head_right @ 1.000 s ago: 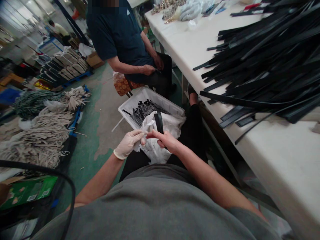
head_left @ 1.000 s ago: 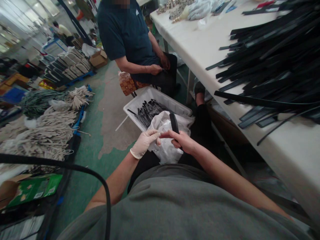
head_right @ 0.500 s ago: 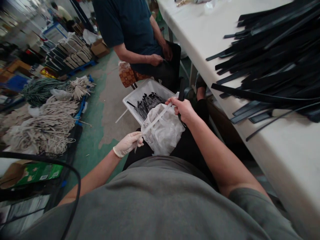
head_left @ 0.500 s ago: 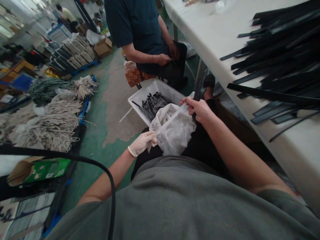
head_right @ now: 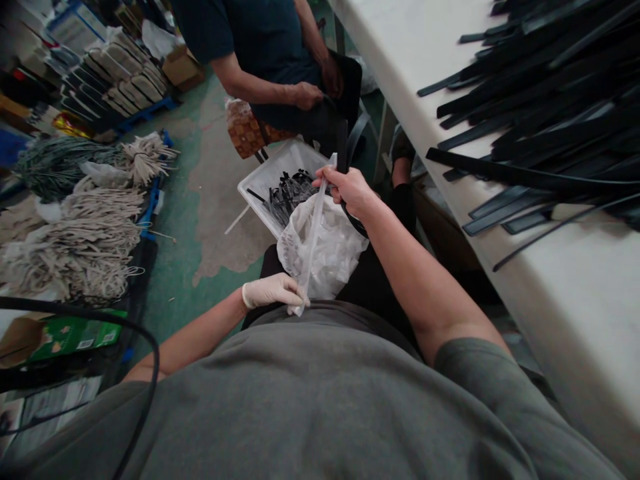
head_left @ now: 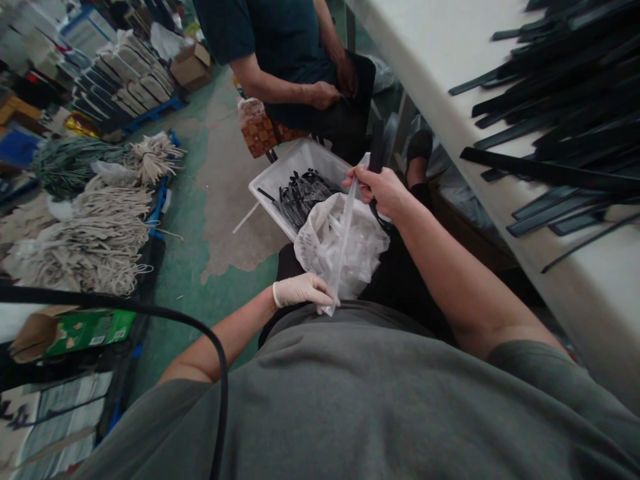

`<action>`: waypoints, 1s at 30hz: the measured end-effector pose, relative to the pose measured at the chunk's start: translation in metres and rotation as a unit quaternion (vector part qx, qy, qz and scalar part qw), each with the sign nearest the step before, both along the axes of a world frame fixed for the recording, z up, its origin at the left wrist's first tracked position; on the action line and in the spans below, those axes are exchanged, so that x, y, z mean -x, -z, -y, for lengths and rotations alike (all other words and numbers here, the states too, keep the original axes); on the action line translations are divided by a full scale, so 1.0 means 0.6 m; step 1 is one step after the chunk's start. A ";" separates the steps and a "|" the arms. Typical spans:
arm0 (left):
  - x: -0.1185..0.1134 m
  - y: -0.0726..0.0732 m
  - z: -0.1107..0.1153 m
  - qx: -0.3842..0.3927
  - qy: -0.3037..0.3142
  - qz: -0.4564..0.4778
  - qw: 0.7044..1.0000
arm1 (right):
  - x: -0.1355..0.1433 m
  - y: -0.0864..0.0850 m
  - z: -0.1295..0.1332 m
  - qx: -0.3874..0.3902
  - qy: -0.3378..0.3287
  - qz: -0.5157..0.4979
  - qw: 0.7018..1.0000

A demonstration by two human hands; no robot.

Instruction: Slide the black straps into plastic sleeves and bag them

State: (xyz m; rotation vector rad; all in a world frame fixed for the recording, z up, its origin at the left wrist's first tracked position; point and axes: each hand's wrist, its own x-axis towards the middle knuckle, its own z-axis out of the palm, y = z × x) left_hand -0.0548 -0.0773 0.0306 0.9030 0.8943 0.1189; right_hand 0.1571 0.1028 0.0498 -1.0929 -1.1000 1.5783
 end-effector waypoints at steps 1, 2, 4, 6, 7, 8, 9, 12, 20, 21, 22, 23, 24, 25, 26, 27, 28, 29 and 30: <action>-0.004 0.007 -0.004 0.014 -0.009 0.005 1.000 | 0.001 0.003 0.002 0.002 -0.010 0.017 1.000; -0.006 0.015 -0.009 0.033 -0.035 0.010 0.999 | 0.001 0.008 0.008 0.009 -0.020 0.034 0.999; 0.004 0.024 -0.025 0.070 -0.134 0.017 0.988 | -0.002 0.024 0.028 0.035 -0.039 0.058 0.997; 0.036 0.016 -0.052 0.070 -0.284 0.017 0.956 | -0.009 0.047 0.063 0.064 -0.060 0.057 0.994; 0.061 0.003 -0.070 0.048 -0.369 0.018 0.928 | -0.013 0.060 0.084 0.075 -0.070 0.047 0.994; 0.090 -0.016 -0.088 0.014 -0.451 0.024 0.892 | -0.016 0.072 0.106 0.082 -0.082 0.030 0.993; 0.122 -0.041 -0.106 -0.033 -0.529 0.035 0.848 | -0.019 0.084 0.130 0.085 -0.089 0.009 0.992; 0.210 -0.119 -0.148 -0.159 -0.664 0.091 0.725 | -0.026 0.105 0.196 0.109 -0.095 -0.037 0.989; 0.098 -0.031 -0.094 -0.023 -0.638 0.029 0.769 | -0.041 0.072 0.282 0.136 -0.146 -0.001 0.980; 0.066 -0.002 -0.078 0.022 -0.626 0.018 0.779 | -0.041 0.068 0.286 0.135 -0.140 0.002 0.981; 0.038 0.023 -0.062 0.059 -0.622 0.019 0.781 | -0.040 0.065 0.289 0.137 -0.135 0.005 0.981; 0.015 0.042 -0.048 0.096 -0.625 0.025 0.774 | -0.039 0.064 0.291 0.141 -0.132 0.008 0.981; -0.004 0.055 -0.037 0.129 -0.628 0.037 0.766 | -0.037 0.063 0.293 0.147 -0.136 0.013 0.980; -0.017 0.061 -0.028 0.155 -0.632 0.050 0.758 | -0.033 0.063 0.294 0.155 -0.144 0.016 0.977; -0.025 0.062 -0.021 0.173 -0.633 0.062 0.752 | -0.029 0.064 0.295 0.164 -0.153 0.019 0.974; -0.030 0.060 -0.017 0.182 -0.631 0.072 0.750 | -0.025 0.065 0.296 0.172 -0.165 0.024 0.971; -0.033 0.056 -0.015 0.184 -0.628 0.077 0.752 | -0.019 0.066 0.297 0.178 -0.176 0.030 0.968; -0.034 0.051 -0.013 0.180 -0.624 0.079 0.756 | -0.013 0.066 0.298 0.180 -0.185 0.037 0.965; -0.035 0.046 -0.013 0.172 -0.622 0.077 0.760 | -0.007 0.066 0.298 0.180 -0.190 0.042 0.964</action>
